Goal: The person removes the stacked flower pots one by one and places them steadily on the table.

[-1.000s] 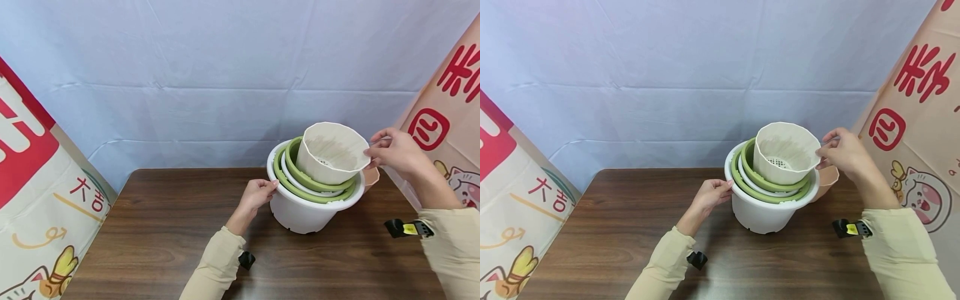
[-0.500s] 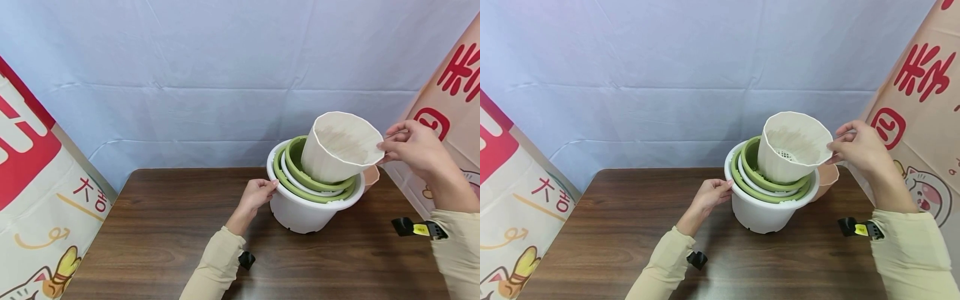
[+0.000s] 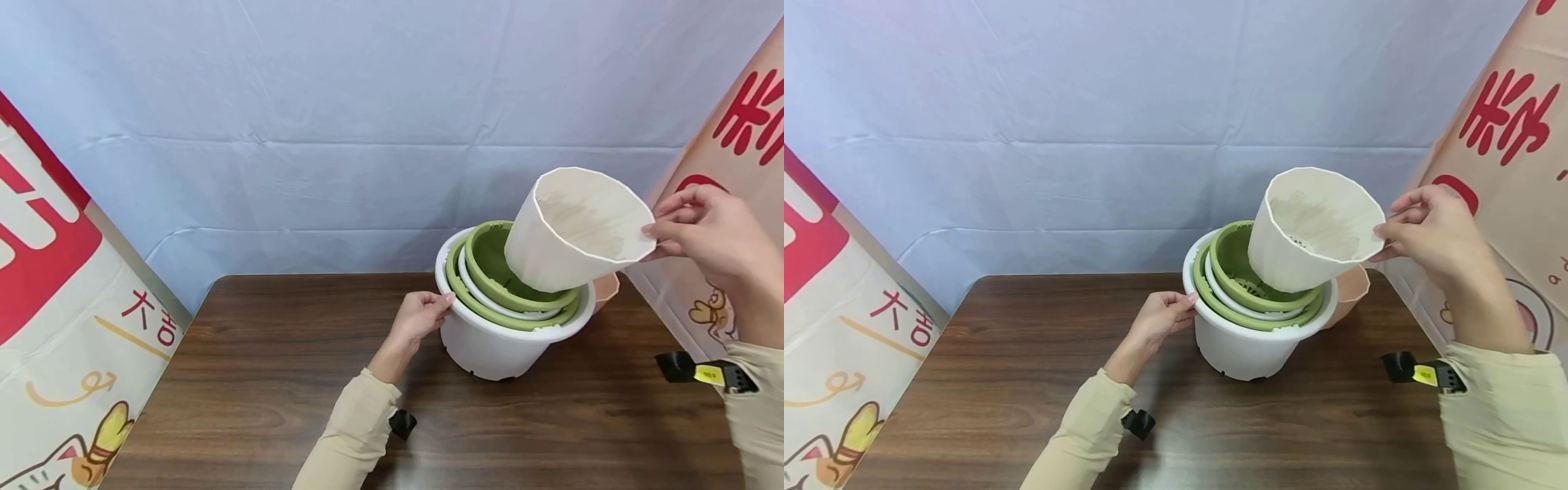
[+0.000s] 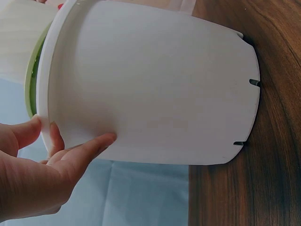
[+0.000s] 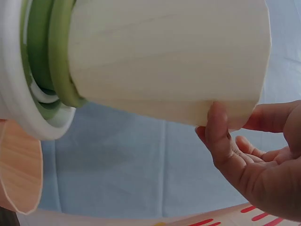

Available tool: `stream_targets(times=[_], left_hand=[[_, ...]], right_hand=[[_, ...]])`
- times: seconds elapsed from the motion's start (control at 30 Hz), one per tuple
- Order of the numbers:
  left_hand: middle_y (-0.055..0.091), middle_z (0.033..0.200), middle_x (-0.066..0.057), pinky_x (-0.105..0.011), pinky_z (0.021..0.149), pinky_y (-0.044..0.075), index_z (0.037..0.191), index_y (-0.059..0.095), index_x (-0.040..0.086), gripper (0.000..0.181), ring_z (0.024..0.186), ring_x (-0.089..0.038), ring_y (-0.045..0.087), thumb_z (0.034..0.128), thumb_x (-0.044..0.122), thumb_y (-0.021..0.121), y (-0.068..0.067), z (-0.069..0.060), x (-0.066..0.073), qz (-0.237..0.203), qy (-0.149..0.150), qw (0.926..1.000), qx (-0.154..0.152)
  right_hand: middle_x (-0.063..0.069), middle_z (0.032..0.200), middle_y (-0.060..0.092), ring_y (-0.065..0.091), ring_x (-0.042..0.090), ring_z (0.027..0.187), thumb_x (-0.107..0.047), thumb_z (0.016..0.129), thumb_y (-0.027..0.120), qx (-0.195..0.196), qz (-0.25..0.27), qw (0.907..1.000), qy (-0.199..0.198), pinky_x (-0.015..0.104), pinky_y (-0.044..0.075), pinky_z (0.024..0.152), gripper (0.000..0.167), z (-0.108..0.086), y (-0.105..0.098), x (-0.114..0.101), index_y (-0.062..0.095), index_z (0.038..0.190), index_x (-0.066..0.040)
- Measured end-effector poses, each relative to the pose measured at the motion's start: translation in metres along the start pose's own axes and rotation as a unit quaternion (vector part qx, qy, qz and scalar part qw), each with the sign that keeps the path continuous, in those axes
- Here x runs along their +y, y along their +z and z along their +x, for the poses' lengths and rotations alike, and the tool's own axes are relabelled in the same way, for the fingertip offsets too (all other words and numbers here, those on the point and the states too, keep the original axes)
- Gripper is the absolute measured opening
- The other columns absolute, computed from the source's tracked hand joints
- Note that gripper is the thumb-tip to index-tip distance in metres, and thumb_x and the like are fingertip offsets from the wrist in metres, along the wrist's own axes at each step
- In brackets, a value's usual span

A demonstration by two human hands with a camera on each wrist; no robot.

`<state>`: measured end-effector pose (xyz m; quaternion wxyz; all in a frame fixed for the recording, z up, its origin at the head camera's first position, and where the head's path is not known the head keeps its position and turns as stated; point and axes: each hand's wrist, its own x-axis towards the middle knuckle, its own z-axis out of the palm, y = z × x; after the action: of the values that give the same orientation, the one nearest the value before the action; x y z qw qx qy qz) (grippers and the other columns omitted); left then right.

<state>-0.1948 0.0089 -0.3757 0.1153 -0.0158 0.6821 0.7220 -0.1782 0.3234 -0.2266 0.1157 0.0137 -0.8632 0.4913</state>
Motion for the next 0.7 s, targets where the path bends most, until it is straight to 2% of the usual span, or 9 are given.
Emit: stream_targets(times=[0.23,0.37,0.5,0.6,0.67,0.7], left_hand=[[0.065,0.092,-0.016,-0.038,0.084,0.049,0.096,0.061,-0.01,0.026,0.091,-0.021,0.062,0.0884,0.015,0.062,-0.001,0.001,0.0,0.004,0.002,1.0,0.001],[0.065,0.092,-0.018,-0.04,0.085,0.048,0.097,0.061,-0.011,0.027,0.091,-0.021,0.061,0.0889,0.015,0.061,-0.001,0.002,0.0,0.0,0.002,1.0,-0.003],[0.065,0.092,-0.017,-0.042,0.086,0.047,0.097,0.06,-0.011,0.027,0.093,-0.024,0.061,0.0893,0.014,0.06,-0.001,0.002,0.001,-0.003,0.0,1.0,-0.004],[0.065,0.088,-0.014,-0.041,0.085,0.048,0.096,0.061,-0.011,0.026,0.091,-0.023,0.061,0.0888,0.014,0.061,-0.001,0.001,0.0,0.001,0.003,1.0,-0.003],[0.065,0.087,-0.013,-0.04,0.084,0.048,0.095,0.061,-0.011,0.026,0.089,-0.021,0.061,0.0884,0.014,0.062,-0.001,0.0,0.0,0.003,0.005,1.0,-0.002],[0.065,0.086,-0.013,-0.04,0.084,0.049,0.095,0.061,-0.011,0.026,0.089,-0.021,0.061,0.0883,0.014,0.062,-0.001,0.0,0.0,0.004,0.006,1.0,-0.002]], right_hand=[[-0.022,0.062,0.052,0.055,-0.001,0.05,-0.004,0.086,0.06,0.032,-0.085,0.9958,0.008,0.017,0.049,0.046,0.027,-0.002,-0.008,-0.002,0.037,0.097,0.004],[-0.027,0.063,0.046,0.053,-0.007,0.05,-0.006,0.088,0.058,0.051,-0.113,0.9923,0.01,0.015,0.048,0.047,0.024,-0.004,-0.012,-0.002,0.037,0.098,0.002],[-0.029,0.065,0.045,0.052,-0.01,0.052,-0.006,0.089,0.055,0.058,-0.087,0.994,0.03,0.016,0.049,0.048,0.02,-0.006,-0.016,0.0,0.037,0.096,-0.008],[-0.027,0.067,0.045,0.051,-0.011,0.055,-0.006,0.089,0.054,0.066,-0.048,0.9954,0.05,0.015,0.049,0.048,0.022,-0.006,-0.021,0.004,0.037,0.095,-0.018],[-0.024,0.066,0.047,0.051,-0.011,0.055,-0.003,0.088,0.054,0.076,-0.009,0.9953,0.059,0.015,0.048,0.046,0.026,-0.004,-0.026,0.011,0.037,0.095,-0.021],[-0.02,0.065,0.05,0.052,-0.009,0.054,-0.002,0.086,0.058,0.091,0.037,0.9934,0.059,0.015,0.048,0.044,0.027,-0.002,-0.029,0.019,0.039,0.094,-0.019]])
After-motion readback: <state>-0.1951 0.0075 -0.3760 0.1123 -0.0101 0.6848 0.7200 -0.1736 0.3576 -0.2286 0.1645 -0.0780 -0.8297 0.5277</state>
